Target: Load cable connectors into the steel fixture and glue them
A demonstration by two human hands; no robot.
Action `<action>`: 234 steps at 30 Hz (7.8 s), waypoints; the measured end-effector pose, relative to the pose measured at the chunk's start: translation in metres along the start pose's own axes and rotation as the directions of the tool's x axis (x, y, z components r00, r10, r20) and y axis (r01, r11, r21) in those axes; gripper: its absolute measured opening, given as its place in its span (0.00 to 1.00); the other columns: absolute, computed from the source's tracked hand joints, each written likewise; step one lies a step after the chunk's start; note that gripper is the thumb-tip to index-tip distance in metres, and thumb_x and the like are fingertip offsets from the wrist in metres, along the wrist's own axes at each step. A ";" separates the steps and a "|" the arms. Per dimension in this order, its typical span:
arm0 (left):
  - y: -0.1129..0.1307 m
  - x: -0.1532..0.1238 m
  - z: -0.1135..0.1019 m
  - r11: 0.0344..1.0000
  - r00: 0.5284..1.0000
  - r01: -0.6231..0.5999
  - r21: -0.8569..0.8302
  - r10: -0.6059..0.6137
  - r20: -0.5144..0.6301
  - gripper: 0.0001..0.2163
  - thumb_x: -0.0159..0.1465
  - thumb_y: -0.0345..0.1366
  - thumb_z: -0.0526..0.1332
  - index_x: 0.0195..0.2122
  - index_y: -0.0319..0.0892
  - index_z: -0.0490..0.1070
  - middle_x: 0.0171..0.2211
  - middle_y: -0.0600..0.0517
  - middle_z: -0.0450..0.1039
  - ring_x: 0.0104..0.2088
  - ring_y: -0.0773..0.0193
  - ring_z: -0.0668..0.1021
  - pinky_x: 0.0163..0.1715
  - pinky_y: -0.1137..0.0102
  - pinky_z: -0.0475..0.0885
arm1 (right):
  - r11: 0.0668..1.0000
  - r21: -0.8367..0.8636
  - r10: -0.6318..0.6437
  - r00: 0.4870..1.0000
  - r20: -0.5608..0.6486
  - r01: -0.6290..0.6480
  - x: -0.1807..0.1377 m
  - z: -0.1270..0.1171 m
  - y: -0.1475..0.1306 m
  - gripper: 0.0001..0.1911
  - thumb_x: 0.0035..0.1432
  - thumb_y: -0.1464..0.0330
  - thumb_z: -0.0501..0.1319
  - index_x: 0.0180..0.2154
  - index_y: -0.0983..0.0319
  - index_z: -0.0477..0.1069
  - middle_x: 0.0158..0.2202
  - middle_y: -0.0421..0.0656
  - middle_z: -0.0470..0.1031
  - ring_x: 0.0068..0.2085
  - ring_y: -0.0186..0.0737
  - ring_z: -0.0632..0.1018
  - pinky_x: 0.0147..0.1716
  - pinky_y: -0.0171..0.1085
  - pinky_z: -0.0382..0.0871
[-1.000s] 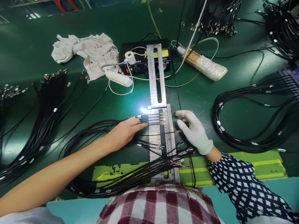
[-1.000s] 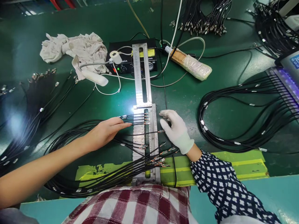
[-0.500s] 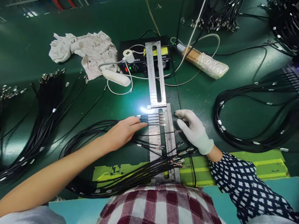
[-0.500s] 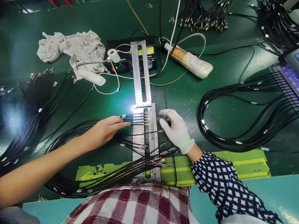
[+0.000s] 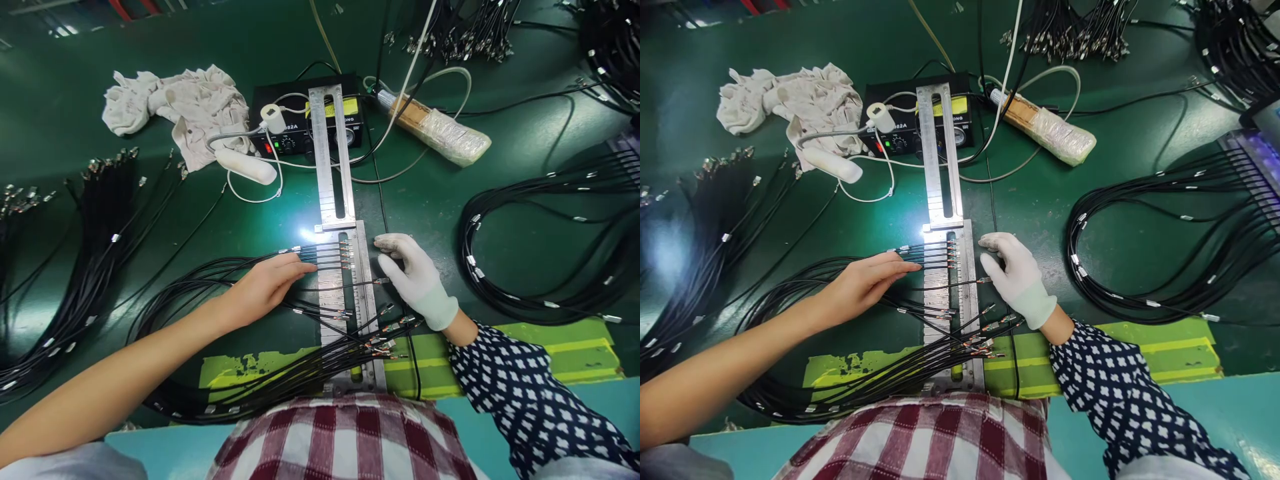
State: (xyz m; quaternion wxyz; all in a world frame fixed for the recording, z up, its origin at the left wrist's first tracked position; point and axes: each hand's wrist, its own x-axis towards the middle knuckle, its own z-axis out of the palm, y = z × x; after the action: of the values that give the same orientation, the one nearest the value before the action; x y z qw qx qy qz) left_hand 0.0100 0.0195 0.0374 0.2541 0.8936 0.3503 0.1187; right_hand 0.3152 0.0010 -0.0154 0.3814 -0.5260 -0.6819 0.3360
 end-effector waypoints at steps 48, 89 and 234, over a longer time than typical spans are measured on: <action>-0.002 -0.006 0.055 0.994 0.973 -0.008 0.106 0.033 -0.230 0.09 0.73 0.28 0.51 0.48 0.40 0.69 0.39 0.48 0.71 0.38 0.65 0.76 0.39 0.73 0.73 | 0.998 -0.053 -0.040 0.999 0.002 0.040 0.000 0.002 0.005 0.10 0.67 0.68 0.57 0.48 0.56 0.72 0.50 0.45 0.76 0.51 0.47 0.77 0.53 0.48 0.74; -0.002 -0.011 0.046 0.975 0.931 0.066 -0.214 -0.137 -0.338 0.07 0.70 0.33 0.59 0.41 0.41 0.78 0.36 0.49 0.74 0.37 0.64 0.77 0.38 0.69 0.74 | 0.997 -0.052 0.062 0.998 0.029 -0.060 0.016 0.004 0.004 0.17 0.64 0.62 0.58 0.53 0.59 0.68 0.38 0.42 0.77 0.37 0.42 0.78 0.44 0.44 0.73; 0.010 -0.020 0.022 0.790 0.974 -0.218 0.573 0.138 0.179 0.22 0.68 0.25 0.50 0.63 0.39 0.64 0.34 0.48 0.69 0.33 0.60 0.70 0.29 0.68 0.65 | 0.911 -0.181 -0.295 0.894 0.337 0.369 -0.008 -0.011 -0.008 0.19 0.70 0.71 0.49 0.54 0.57 0.73 0.61 0.51 0.67 0.61 0.54 0.68 0.59 0.58 0.65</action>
State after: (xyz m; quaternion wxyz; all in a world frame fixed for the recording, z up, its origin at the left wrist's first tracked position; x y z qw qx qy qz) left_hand 0.0097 -0.0081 0.0238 -0.0259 0.9629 0.2669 -0.0297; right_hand 0.3223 -0.0077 -0.0048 0.2580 -0.3855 -0.8479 0.2567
